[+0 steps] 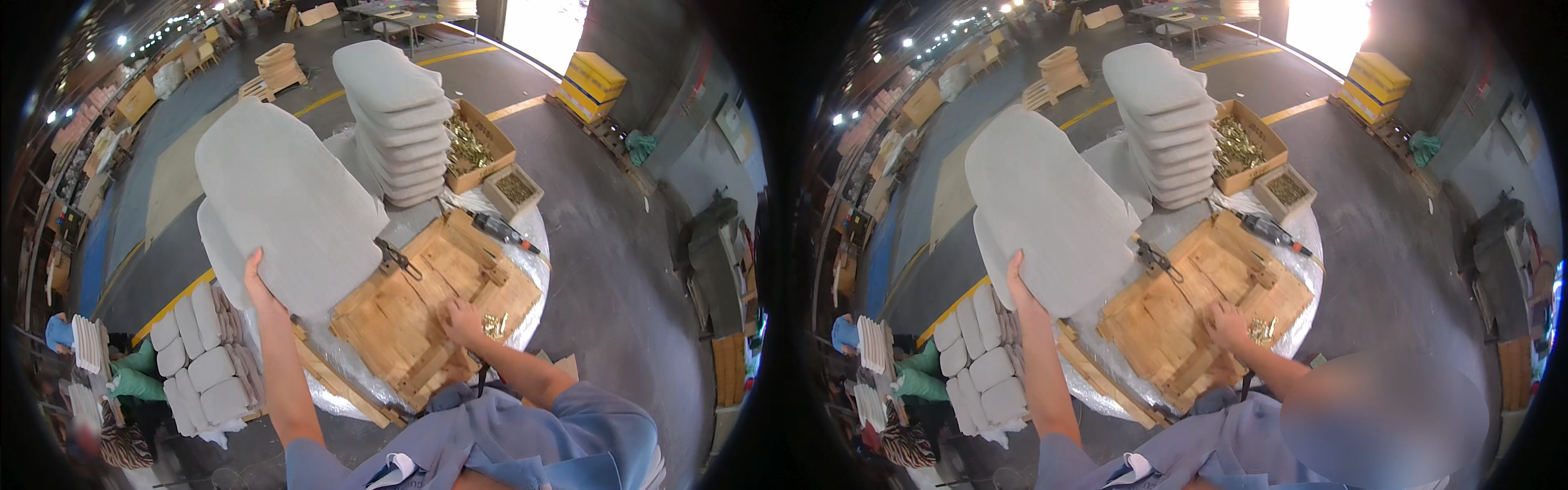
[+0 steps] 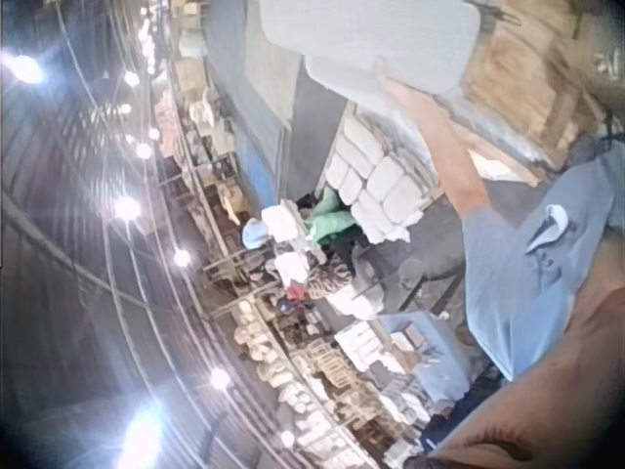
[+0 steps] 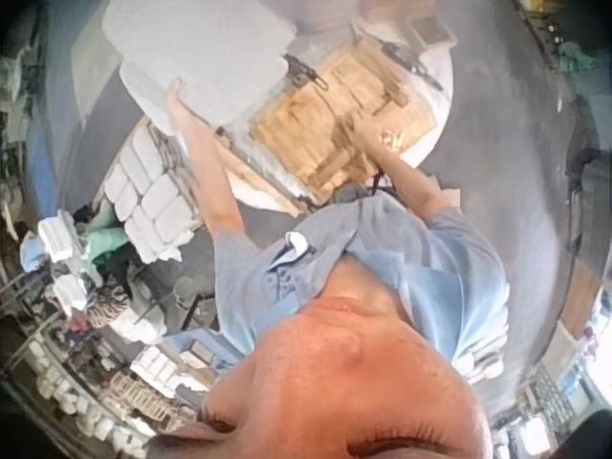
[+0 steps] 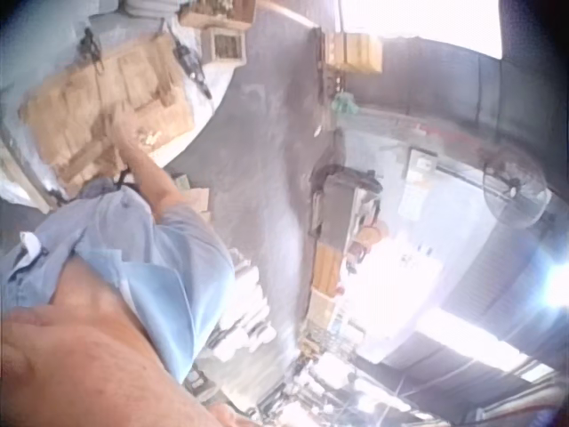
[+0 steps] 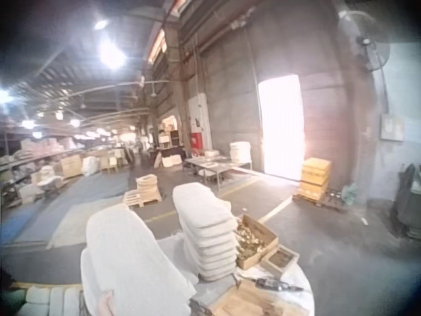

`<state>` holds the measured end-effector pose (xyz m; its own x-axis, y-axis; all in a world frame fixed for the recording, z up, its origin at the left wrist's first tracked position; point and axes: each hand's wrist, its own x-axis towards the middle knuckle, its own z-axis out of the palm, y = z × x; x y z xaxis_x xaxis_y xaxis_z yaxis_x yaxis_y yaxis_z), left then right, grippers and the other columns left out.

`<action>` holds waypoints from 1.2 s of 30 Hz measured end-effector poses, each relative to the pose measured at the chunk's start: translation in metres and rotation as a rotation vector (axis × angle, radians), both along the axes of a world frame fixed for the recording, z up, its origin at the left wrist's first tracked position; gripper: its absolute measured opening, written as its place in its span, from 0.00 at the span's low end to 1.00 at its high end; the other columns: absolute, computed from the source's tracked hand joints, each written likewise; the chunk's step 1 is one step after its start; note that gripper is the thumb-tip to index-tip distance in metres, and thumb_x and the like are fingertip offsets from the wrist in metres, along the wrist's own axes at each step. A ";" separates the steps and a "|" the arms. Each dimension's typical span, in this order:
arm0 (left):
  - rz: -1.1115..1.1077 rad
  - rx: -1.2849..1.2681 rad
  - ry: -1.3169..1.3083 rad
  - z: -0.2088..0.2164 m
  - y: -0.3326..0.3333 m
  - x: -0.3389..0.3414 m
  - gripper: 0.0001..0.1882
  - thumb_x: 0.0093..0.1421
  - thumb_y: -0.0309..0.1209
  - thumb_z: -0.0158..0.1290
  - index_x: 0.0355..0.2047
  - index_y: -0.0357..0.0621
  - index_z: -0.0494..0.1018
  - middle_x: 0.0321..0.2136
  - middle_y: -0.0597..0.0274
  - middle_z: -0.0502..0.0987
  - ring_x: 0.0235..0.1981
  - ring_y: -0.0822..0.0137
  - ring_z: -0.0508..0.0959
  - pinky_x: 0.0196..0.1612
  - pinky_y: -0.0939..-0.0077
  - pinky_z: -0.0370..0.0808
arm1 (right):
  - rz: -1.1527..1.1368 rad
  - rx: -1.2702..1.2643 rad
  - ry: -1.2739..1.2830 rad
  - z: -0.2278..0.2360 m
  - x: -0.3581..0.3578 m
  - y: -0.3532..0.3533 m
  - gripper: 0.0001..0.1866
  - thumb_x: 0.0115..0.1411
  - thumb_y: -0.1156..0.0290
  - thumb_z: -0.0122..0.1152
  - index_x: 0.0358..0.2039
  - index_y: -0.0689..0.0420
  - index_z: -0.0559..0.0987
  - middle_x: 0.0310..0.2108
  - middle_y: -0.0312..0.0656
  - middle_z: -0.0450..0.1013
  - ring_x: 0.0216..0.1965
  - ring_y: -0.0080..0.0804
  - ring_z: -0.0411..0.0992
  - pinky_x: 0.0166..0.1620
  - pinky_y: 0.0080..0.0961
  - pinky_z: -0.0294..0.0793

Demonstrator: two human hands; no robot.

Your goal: The person assembles a wooden frame by placing a white cushion into a jig, securing it with a clamp, and driving screws with a pneumatic drill. The person repeats the process for multiple cushions, removing and replacing them between cycles.

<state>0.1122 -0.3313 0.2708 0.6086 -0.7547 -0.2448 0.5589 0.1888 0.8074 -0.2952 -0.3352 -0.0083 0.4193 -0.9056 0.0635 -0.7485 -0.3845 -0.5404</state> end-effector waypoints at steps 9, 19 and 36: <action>-0.062 -0.061 -0.016 -0.061 -0.202 0.074 0.36 0.62 0.48 0.61 0.64 0.39 0.72 0.56 0.50 0.79 0.55 0.50 0.80 0.58 0.53 0.79 | -0.040 -0.096 0.071 0.011 0.025 -0.012 0.30 0.59 0.55 0.69 0.59 0.53 0.77 0.59 0.44 0.76 0.64 0.47 0.71 0.68 0.46 0.63; -0.102 0.353 -0.096 -0.300 -0.330 0.117 0.36 0.61 0.49 0.60 0.64 0.38 0.73 0.57 0.51 0.80 0.57 0.51 0.81 0.61 0.55 0.79 | 0.011 -0.013 0.139 0.009 0.035 -0.032 0.28 0.56 0.56 0.70 0.58 0.47 0.80 0.59 0.36 0.77 0.63 0.40 0.73 0.67 0.44 0.63; -0.196 0.405 -0.974 -0.244 -0.243 0.050 0.36 0.68 0.44 0.63 0.68 0.31 0.70 0.64 0.39 0.76 0.65 0.49 0.76 0.67 0.57 0.72 | 0.046 -0.047 0.098 0.013 0.025 -0.021 0.26 0.56 0.57 0.67 0.56 0.48 0.80 0.60 0.37 0.76 0.63 0.41 0.71 0.68 0.49 0.61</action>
<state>0.1619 -0.5747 0.0266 0.5545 -0.8317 0.0264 -0.3677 -0.2164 0.9044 -0.2702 -0.3565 0.0043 0.4670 -0.8820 0.0625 -0.7775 -0.4433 -0.4461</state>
